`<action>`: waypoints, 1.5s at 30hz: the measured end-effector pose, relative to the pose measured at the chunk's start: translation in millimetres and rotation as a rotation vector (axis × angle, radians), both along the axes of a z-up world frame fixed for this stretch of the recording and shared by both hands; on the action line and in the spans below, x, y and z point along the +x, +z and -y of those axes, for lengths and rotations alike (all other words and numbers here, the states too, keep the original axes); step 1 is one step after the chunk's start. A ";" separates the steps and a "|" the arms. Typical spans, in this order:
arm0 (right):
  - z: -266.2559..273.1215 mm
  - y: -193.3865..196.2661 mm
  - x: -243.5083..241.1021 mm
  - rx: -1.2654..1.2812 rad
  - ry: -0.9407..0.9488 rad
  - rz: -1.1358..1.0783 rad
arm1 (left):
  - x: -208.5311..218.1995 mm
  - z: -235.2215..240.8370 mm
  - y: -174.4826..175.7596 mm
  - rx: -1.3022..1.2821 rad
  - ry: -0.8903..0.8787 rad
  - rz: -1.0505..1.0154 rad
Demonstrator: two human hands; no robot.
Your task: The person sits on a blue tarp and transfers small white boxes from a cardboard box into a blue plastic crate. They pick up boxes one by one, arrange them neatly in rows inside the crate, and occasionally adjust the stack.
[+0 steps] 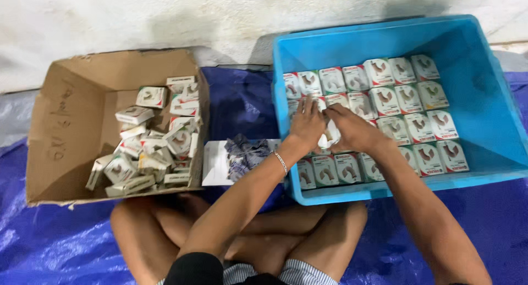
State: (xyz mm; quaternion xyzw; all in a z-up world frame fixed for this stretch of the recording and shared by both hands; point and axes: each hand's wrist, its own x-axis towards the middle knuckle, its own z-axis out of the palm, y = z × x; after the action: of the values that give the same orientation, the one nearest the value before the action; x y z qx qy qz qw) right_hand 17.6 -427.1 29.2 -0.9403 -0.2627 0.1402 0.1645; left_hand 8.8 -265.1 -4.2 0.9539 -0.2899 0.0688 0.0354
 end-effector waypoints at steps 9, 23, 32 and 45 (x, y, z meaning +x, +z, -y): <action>1.0 -40.6 6.1 -0.236 -0.048 -0.161 | 29.2 38.5 -35.3 0.434 0.051 -0.541; -5.2 -39.1 -6.7 -0.249 -0.079 -0.233 | -0.2 39.9 -8.3 0.684 -0.048 -0.631; -14.3 -21.5 -12.8 -0.369 -0.055 -0.205 | -1.1 37.3 -20.2 0.658 -0.015 -0.657; -6.9 -89.1 -4.9 -0.436 0.087 0.044 | -6.6 36.8 -14.2 0.801 -0.067 -0.607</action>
State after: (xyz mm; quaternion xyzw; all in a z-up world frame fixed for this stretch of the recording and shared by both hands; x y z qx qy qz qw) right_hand 12.8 -420.2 -59.9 -0.9442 -0.2703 0.1802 -0.0545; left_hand 2.2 -301.9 -18.4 0.8596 -0.3008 -0.3297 -0.2487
